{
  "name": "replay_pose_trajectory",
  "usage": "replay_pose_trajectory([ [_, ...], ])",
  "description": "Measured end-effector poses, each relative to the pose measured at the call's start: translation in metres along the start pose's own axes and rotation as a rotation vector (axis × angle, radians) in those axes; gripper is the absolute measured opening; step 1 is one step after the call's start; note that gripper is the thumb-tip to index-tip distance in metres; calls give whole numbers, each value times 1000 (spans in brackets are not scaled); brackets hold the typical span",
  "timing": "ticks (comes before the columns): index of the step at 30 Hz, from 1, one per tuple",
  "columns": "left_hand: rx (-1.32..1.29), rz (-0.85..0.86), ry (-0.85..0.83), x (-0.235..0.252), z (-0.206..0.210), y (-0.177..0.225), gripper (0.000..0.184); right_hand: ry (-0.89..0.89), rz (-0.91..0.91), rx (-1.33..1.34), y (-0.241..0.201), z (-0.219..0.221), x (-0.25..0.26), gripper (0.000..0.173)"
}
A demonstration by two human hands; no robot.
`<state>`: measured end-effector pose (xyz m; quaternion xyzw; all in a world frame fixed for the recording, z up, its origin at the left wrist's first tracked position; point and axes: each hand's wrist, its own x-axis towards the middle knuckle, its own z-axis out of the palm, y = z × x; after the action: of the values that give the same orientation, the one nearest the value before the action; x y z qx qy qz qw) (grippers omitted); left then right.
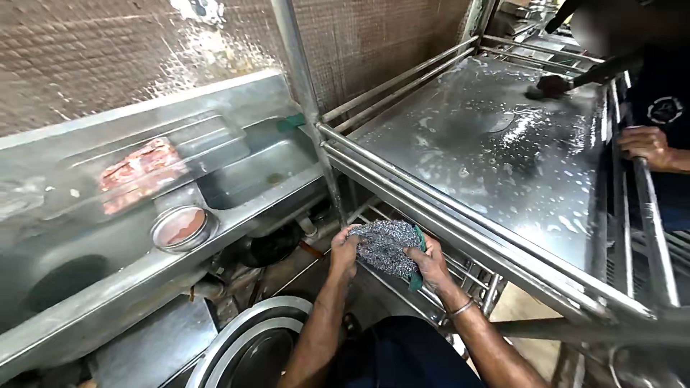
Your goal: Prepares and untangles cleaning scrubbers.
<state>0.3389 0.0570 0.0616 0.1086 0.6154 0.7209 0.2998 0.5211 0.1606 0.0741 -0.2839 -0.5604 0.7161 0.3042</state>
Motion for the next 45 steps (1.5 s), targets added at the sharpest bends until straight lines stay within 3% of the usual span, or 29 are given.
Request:
replay_pose_trajectory([
  [5,-114,-70,102,12,-15,15,24,-14,-6,-47,-3,6,-2,29],
  [14,-186,-121,238,25,-46,32,32,-16,-28,-397,-15,1,-3,24],
  [24,-228,-74,327,30,-58,46,54,-50,-128,-601,-20,5,-12,29],
  [26,-228,-53,257,26,-57,42,49,-30,-197,-658,-17,9,-10,32],
  [30,-98,64,-112,6,-59,41,46,33,-423,-788,-16,1,-5,38],
  [37,272,143,-603,-8,-57,35,76,128,-768,-945,-7,-2,-5,37],
  [41,480,247,-648,-12,-49,42,72,142,-855,-1036,-8,-1,-5,36],
  [45,564,371,-448,-18,-35,34,37,52,-814,-1015,-10,-2,-6,41],
])
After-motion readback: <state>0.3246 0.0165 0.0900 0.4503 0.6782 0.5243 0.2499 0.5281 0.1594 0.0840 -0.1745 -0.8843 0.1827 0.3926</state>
